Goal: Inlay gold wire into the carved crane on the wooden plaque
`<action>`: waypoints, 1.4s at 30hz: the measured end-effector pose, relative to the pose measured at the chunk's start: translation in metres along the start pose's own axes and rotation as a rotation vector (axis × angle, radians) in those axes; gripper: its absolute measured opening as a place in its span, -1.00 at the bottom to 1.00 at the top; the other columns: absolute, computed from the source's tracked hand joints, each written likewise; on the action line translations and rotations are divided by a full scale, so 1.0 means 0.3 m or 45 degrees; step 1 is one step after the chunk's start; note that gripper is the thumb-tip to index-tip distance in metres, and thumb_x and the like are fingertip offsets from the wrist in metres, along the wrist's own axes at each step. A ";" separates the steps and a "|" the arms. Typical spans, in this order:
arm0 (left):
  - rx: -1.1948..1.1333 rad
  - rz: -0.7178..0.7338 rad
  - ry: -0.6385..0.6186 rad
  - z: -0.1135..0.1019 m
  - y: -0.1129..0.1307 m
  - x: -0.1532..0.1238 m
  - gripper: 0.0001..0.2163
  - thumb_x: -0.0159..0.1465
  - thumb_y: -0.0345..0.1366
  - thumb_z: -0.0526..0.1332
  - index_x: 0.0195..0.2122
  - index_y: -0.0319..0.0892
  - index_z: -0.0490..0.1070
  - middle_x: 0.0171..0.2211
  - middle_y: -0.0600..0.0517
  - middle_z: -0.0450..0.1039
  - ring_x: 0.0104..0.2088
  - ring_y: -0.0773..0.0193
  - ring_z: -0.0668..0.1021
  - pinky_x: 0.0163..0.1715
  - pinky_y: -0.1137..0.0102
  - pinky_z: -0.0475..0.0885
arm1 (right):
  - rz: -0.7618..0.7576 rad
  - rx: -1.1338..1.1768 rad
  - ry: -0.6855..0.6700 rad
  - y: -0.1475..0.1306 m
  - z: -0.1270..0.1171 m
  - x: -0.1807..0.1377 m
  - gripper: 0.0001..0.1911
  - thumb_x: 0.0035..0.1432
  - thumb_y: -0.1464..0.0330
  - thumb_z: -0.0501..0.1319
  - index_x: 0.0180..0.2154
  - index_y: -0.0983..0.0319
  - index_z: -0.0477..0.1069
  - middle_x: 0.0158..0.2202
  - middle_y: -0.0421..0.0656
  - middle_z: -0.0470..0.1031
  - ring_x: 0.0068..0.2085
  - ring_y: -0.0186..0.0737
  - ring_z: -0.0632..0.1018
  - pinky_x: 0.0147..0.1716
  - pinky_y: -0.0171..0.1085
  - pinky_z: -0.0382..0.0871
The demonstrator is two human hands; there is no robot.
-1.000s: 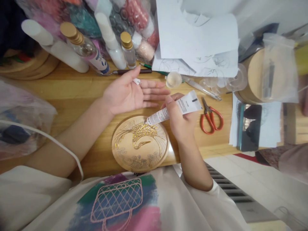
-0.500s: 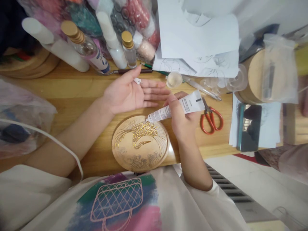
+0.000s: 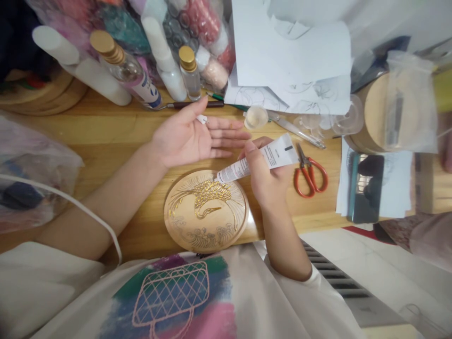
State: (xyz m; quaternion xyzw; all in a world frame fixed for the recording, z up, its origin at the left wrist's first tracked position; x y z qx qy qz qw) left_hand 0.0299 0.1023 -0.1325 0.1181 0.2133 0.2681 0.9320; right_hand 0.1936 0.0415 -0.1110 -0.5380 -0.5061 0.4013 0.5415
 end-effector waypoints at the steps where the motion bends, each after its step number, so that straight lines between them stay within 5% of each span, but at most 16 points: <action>1: 0.004 -0.001 0.018 -0.001 0.000 0.000 -0.37 0.45 -0.06 -0.31 0.31 -0.36 0.20 -0.02 -0.26 0.56 0.18 -0.13 0.47 0.17 0.04 0.26 | -0.003 0.004 -0.008 0.000 0.000 0.000 -0.74 0.16 0.36 0.28 -0.58 0.17 0.42 -0.60 -0.32 0.38 -0.63 -0.47 0.30 -0.60 -0.36 0.23; 18: 0.181 0.032 0.039 0.009 -0.007 0.002 -0.37 0.44 -0.02 -0.31 0.24 -0.28 0.31 0.02 -0.19 0.55 0.18 -0.02 0.48 0.19 0.09 0.28 | -0.014 -0.068 0.045 -0.008 0.000 0.003 -0.73 0.14 0.30 0.28 -0.58 0.16 0.38 -0.61 -0.31 0.37 -0.62 -0.40 0.31 -0.62 -0.32 0.19; 22: 0.150 0.041 -0.002 0.006 -0.007 -0.002 -0.35 0.46 0.00 -0.32 0.20 -0.34 0.36 0.03 -0.24 0.54 0.15 -0.02 0.50 0.15 0.14 0.32 | 0.180 0.124 0.168 -0.012 -0.011 0.031 -0.69 0.06 0.20 0.29 -0.62 0.15 0.33 -0.64 -0.30 0.30 -0.64 -0.41 0.24 -0.70 -0.32 0.05; 26: 0.097 0.046 -0.067 0.001 -0.006 -0.006 -0.33 0.47 -0.02 -0.30 0.06 -0.43 0.46 0.00 -0.32 0.54 0.04 0.03 0.58 0.08 0.20 0.36 | 0.553 0.536 -0.001 -0.004 -0.040 0.071 -0.60 0.02 -0.02 0.27 -0.56 0.16 0.38 -0.70 -0.35 0.21 -0.74 -0.47 0.09 -0.78 -0.35 -0.05; 32: 0.010 0.106 -0.072 -0.001 -0.013 -0.007 -0.29 0.48 -0.05 -0.37 -0.04 -0.38 0.53 0.02 -0.29 0.54 0.00 0.09 0.58 -0.02 0.24 0.40 | 0.742 0.891 0.003 0.000 -0.048 0.087 -0.67 -0.05 0.05 0.37 -0.50 0.18 0.47 -0.72 -0.34 0.33 -0.70 -0.46 0.32 -0.74 -0.44 0.18; 42: -0.091 0.302 -0.054 0.024 -0.027 -0.007 -0.51 0.48 -0.11 -0.13 0.01 -0.32 0.50 0.03 -0.20 0.52 0.01 0.07 0.53 0.03 0.15 0.39 | 0.789 0.832 -0.055 0.024 0.015 0.052 -0.80 -0.02 0.21 0.40 -0.38 0.19 0.56 -0.54 -0.24 0.59 -0.51 -0.39 0.56 -0.58 -0.46 0.39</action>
Point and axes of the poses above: each hand's wrist, its own x-axis towards the middle knuckle, its own z-axis out of the palm, y = z × x, the point moved 1 cm from there along x, towards the middle knuckle
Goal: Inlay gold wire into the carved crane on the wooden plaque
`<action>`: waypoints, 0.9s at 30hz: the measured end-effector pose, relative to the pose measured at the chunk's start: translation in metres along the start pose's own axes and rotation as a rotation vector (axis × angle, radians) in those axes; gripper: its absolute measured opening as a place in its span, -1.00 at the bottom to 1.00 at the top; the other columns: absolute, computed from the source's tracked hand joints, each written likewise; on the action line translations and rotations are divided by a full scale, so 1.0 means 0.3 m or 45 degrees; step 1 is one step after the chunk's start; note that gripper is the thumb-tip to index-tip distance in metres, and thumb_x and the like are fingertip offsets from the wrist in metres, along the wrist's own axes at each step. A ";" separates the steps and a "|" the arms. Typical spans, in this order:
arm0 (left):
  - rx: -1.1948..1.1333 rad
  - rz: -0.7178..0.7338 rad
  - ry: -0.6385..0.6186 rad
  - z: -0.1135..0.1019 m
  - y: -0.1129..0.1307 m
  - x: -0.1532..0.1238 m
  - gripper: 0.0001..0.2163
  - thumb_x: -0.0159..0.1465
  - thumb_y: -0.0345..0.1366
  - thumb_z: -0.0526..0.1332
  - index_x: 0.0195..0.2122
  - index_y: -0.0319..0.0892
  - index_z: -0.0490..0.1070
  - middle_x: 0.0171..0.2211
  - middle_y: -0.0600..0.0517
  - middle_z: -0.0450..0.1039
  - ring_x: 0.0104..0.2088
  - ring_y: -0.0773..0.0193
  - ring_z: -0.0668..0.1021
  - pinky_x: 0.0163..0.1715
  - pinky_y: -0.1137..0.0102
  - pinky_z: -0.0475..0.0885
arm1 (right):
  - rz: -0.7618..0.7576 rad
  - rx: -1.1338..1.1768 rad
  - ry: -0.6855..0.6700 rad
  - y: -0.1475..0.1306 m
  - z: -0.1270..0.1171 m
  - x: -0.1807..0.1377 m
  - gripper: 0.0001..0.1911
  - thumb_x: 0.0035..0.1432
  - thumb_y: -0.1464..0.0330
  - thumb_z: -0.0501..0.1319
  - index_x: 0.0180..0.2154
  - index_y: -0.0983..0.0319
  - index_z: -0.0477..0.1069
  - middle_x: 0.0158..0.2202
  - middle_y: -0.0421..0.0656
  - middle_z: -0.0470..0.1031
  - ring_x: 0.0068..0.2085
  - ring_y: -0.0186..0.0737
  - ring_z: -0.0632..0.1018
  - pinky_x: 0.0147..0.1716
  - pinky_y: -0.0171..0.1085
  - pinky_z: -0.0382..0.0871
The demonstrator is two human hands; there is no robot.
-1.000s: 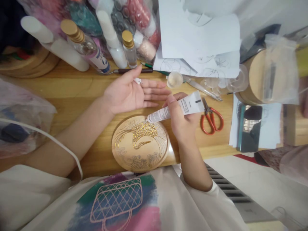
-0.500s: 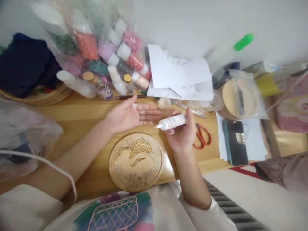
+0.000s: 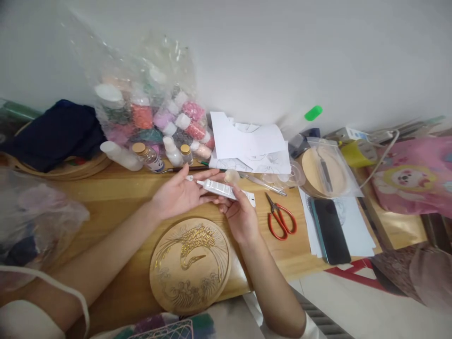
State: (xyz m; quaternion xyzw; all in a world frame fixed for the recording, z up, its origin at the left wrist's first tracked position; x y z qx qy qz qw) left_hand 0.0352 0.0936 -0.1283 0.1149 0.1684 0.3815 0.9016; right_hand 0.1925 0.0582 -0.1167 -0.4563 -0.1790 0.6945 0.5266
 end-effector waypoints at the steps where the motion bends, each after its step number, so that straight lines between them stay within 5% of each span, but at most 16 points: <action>1: -0.006 0.003 -0.003 0.001 -0.001 0.001 -0.51 0.48 -0.11 -0.13 0.00 -0.32 0.51 0.04 -0.21 0.52 0.00 0.06 0.53 0.03 0.15 0.39 | -0.012 -0.005 -0.003 0.003 -0.002 0.001 -0.80 -0.01 0.21 0.40 -0.38 0.19 0.56 -0.53 -0.24 0.59 -0.50 -0.40 0.57 -0.57 -0.46 0.40; 27: 0.012 -0.028 -0.133 -0.005 -0.002 0.000 -0.43 0.47 -0.03 -0.19 0.00 -0.30 0.52 -0.02 -0.22 0.54 -0.14 0.08 0.58 0.01 0.15 0.35 | -0.047 -0.071 0.099 0.013 -0.010 0.002 -0.81 0.03 0.20 0.38 -0.39 0.19 0.54 -0.54 -0.26 0.56 -0.50 -0.42 0.54 -0.52 -0.45 0.44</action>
Point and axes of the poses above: each hand's wrist, its own x-axis towards the middle knuckle, its own z-axis out of the palm, y = z × x, the point moved 1 cm from there along x, towards the middle knuckle
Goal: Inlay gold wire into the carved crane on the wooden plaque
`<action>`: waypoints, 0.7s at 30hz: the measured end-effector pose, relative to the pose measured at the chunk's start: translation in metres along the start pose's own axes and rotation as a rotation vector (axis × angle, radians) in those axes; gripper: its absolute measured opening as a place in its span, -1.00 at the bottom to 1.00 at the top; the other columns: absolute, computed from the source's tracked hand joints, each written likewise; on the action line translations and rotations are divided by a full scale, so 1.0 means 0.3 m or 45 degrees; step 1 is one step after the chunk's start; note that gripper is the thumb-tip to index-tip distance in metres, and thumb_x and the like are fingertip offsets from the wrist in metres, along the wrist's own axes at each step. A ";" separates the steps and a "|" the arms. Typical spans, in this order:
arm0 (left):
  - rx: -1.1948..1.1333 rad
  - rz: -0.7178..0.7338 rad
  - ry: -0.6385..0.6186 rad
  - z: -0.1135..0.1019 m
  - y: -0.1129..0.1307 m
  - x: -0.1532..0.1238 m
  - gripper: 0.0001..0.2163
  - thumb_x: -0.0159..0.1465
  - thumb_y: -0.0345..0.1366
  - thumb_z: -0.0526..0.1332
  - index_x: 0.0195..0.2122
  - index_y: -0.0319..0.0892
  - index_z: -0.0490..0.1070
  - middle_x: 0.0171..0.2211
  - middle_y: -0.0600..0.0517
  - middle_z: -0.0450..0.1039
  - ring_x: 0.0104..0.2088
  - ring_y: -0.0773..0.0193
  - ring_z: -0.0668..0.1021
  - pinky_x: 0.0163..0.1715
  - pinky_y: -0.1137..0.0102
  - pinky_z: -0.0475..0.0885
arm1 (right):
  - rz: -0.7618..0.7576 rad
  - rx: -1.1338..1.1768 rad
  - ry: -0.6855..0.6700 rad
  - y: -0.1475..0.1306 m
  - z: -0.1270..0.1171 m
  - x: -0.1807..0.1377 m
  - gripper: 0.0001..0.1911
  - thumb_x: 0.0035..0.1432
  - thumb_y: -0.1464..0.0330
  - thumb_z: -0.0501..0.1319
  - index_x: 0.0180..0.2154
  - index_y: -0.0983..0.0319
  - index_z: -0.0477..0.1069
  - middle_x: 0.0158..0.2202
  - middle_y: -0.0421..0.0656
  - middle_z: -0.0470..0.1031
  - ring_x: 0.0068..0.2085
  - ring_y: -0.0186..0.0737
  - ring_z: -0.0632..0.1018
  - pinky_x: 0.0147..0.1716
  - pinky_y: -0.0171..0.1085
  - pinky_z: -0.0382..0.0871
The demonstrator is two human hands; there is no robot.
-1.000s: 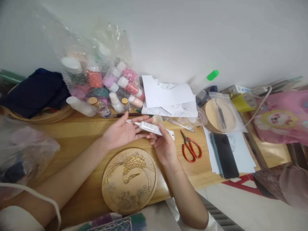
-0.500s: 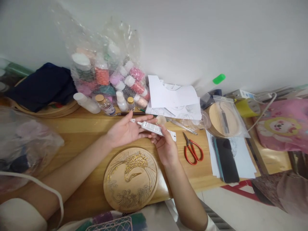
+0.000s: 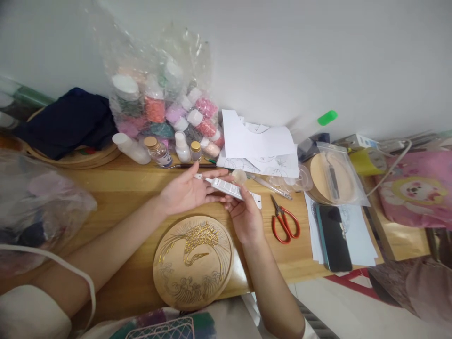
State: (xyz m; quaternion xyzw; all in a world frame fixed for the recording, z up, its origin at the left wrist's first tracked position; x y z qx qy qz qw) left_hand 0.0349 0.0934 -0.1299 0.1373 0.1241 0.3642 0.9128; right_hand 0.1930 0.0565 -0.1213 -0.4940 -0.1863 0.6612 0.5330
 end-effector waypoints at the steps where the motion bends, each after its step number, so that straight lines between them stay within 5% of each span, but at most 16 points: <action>1: 0.006 -0.002 -0.009 -0.002 0.000 0.000 -0.44 0.47 -0.02 -0.17 0.02 -0.30 0.51 -0.02 -0.23 0.54 -0.14 0.07 0.58 0.01 0.15 0.35 | -0.004 -0.011 -0.015 0.001 -0.002 0.001 -0.80 0.04 0.19 0.38 -0.38 0.18 0.54 -0.53 -0.26 0.56 -0.49 -0.43 0.54 -0.50 -0.45 0.44; 21: 0.095 0.020 0.034 -0.022 -0.011 0.002 -0.63 0.45 -0.11 0.02 0.00 -0.23 0.51 0.11 -0.17 0.48 0.01 0.07 0.54 0.09 0.13 0.37 | -0.122 -0.070 0.041 -0.004 0.001 -0.014 -0.79 0.03 0.20 0.36 -0.35 0.20 0.57 -0.49 -0.23 0.54 -0.45 -0.39 0.52 -0.48 -0.41 0.43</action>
Point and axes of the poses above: each hand's wrist, its own x-axis towards the middle knuckle, its own z-axis out of the palm, y = z × x, the point moved 1 cm from there along x, towards the middle knuckle
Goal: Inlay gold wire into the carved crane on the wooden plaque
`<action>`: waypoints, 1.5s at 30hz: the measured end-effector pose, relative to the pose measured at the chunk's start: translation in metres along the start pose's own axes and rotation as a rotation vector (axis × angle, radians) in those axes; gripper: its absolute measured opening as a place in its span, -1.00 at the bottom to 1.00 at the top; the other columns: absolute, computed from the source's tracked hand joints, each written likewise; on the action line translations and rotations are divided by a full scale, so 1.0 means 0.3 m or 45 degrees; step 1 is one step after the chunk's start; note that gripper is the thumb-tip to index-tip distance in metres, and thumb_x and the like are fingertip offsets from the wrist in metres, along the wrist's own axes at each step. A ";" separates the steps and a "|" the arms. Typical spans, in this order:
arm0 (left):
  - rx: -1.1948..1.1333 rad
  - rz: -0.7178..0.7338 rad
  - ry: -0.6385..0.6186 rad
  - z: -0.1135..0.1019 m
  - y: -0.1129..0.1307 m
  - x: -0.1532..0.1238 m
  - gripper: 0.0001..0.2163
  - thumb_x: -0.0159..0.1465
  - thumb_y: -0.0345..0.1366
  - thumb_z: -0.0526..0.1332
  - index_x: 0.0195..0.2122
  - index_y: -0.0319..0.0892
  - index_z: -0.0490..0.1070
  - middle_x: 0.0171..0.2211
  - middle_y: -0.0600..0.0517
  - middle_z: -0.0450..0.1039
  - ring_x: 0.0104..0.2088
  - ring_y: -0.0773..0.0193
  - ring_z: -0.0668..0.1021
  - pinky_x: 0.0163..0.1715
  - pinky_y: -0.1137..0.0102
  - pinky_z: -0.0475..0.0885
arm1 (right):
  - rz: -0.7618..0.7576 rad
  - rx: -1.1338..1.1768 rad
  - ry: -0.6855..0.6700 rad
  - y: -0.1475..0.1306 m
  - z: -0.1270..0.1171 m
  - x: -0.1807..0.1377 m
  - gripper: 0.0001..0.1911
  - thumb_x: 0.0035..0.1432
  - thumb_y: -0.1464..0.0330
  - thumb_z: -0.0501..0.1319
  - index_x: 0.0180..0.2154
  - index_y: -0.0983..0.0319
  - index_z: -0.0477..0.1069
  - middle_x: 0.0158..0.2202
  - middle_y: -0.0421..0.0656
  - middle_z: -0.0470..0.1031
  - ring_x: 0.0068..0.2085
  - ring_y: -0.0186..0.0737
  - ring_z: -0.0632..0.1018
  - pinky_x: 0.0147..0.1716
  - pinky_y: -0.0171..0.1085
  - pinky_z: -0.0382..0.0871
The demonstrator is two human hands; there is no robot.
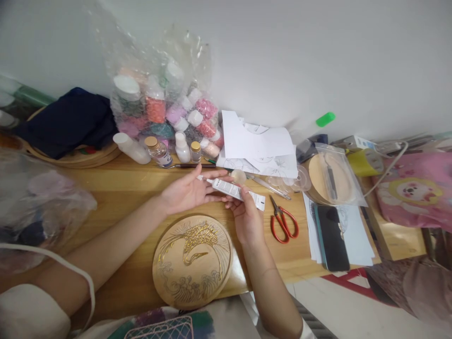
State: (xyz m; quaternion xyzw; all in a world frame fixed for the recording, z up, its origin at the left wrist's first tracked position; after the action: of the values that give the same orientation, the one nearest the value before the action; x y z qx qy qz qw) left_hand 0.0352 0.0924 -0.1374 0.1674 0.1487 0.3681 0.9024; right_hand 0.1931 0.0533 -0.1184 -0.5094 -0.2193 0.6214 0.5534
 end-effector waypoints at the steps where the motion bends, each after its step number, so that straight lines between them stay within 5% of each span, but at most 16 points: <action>1: 0.004 0.001 0.000 0.000 0.000 0.000 -0.63 0.45 -0.11 0.02 0.00 -0.23 0.51 0.10 -0.17 0.48 0.00 0.08 0.54 0.09 0.13 0.37 | -0.016 -0.008 -0.006 0.001 -0.001 0.000 -0.79 0.05 0.19 0.36 -0.34 0.20 0.56 -0.48 -0.23 0.54 -0.45 -0.39 0.52 -0.48 -0.41 0.43; 11: 0.021 0.008 -0.040 -0.007 -0.007 0.008 -0.60 0.45 -0.07 0.01 0.01 -0.23 0.50 0.02 -0.15 0.52 -0.04 0.09 0.54 0.10 0.12 0.35 | -0.053 0.002 -0.003 -0.001 0.006 -0.001 -0.76 -0.03 0.18 0.41 -0.36 0.20 0.56 -0.47 -0.23 0.57 -0.47 -0.38 0.52 -0.51 -0.39 0.41; 16: 0.043 -0.002 -0.028 -0.009 -0.005 0.006 -0.48 0.43 0.08 -0.03 -0.03 -0.26 0.50 -0.01 -0.19 0.54 0.01 0.04 0.53 0.08 0.14 0.33 | -0.068 -0.013 -0.099 -0.016 -0.008 0.000 -0.78 0.09 0.17 0.33 -0.33 0.19 0.56 -0.50 -0.22 0.57 -0.46 -0.35 0.55 -0.49 -0.37 0.41; 24: -0.049 -0.187 -0.159 -0.001 0.030 -0.018 -0.15 0.39 0.18 -0.39 0.08 -0.45 0.44 0.17 -0.39 0.39 0.24 -0.09 0.39 0.17 0.10 0.25 | -0.273 0.217 0.009 -0.085 -0.078 0.044 -0.76 0.07 0.16 0.22 -0.43 0.17 0.53 -0.47 -0.17 0.60 -0.38 -0.26 0.60 -0.41 -0.28 0.50; 32: -0.152 -0.295 -0.543 0.036 0.035 -0.073 -0.16 0.30 0.22 -0.15 0.26 -0.51 0.22 0.29 -0.40 0.21 0.35 -0.13 0.24 0.21 0.15 0.20 | -0.098 -0.334 -0.064 -0.008 -0.035 0.029 -0.75 0.01 0.14 0.32 -0.33 0.14 0.43 -0.39 -0.22 0.56 -0.36 -0.25 0.57 -0.32 -0.25 0.49; 39: -0.135 -0.265 -0.439 0.026 0.022 -0.049 -0.25 0.38 0.11 -0.22 0.26 -0.53 0.20 0.26 -0.40 0.27 0.30 -0.07 0.32 0.23 0.15 0.17 | -0.104 -0.590 -0.210 0.007 -0.017 0.012 -0.65 -0.07 0.30 0.32 -0.16 0.17 0.44 -0.18 -0.15 0.58 -0.18 -0.22 0.58 -0.17 -0.23 0.49; 45: -0.168 -0.156 -0.260 0.014 0.023 -0.031 -0.32 0.43 0.03 -0.23 0.16 -0.50 0.34 0.19 -0.34 0.38 0.20 -0.02 0.44 0.18 0.17 0.23 | -0.266 -1.235 -0.202 -0.006 -0.018 0.012 -0.70 0.01 0.22 0.20 -0.20 0.20 0.36 -0.50 -0.25 0.49 -0.54 -0.31 0.42 -0.50 -0.29 0.30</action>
State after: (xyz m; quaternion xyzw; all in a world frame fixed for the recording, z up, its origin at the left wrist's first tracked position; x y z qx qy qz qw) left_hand 0.0263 0.0895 -0.1294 0.1349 0.0416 0.3025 0.9426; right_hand 0.1992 0.0555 -0.1204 -0.6344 -0.5742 0.4261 0.2936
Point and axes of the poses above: each hand's wrist, its own x-axis towards the middle knuckle, its own z-axis out of the palm, y = z × x, the point moved 1 cm from there along x, towards the middle knuckle
